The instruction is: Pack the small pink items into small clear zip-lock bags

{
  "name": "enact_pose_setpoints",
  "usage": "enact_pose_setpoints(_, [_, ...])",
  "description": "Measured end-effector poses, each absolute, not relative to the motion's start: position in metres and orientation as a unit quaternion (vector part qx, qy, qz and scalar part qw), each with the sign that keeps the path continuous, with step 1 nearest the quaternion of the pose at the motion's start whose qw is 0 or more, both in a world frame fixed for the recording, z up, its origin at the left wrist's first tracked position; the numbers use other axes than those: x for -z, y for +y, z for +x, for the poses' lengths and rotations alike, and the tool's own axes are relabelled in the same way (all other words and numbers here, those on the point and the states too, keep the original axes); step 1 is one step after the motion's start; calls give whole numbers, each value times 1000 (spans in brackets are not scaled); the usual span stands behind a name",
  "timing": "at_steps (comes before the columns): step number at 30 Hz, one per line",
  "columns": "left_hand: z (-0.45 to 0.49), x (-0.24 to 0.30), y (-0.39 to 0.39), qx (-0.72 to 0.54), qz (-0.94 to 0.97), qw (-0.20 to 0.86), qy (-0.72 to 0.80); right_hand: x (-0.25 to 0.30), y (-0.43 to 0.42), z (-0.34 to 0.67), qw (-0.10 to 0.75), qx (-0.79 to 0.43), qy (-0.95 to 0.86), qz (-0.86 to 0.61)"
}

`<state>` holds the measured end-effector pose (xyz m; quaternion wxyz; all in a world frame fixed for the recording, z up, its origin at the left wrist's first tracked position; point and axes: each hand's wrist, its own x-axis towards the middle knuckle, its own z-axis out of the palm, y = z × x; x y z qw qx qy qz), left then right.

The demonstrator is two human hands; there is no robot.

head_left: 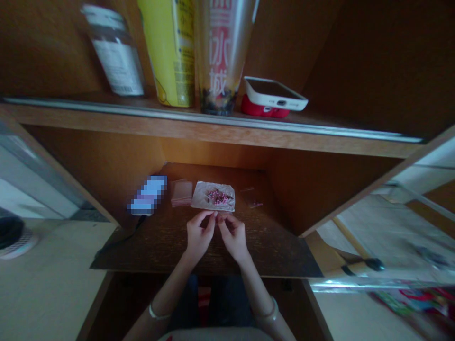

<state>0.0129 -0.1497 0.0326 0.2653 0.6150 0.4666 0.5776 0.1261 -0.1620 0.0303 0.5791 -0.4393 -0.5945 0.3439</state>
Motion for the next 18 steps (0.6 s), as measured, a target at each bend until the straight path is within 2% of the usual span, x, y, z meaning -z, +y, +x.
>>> enact_pose_setpoints(11, [22, -21, -161, -632, 544, 246, 494, -33, -167, 115, 577, -338, -585, -458])
enact_pose_setpoints(18, [9, -29, -155, -645, 496, 288, 504, -16, -178, 99, 574, -401, -546, -460])
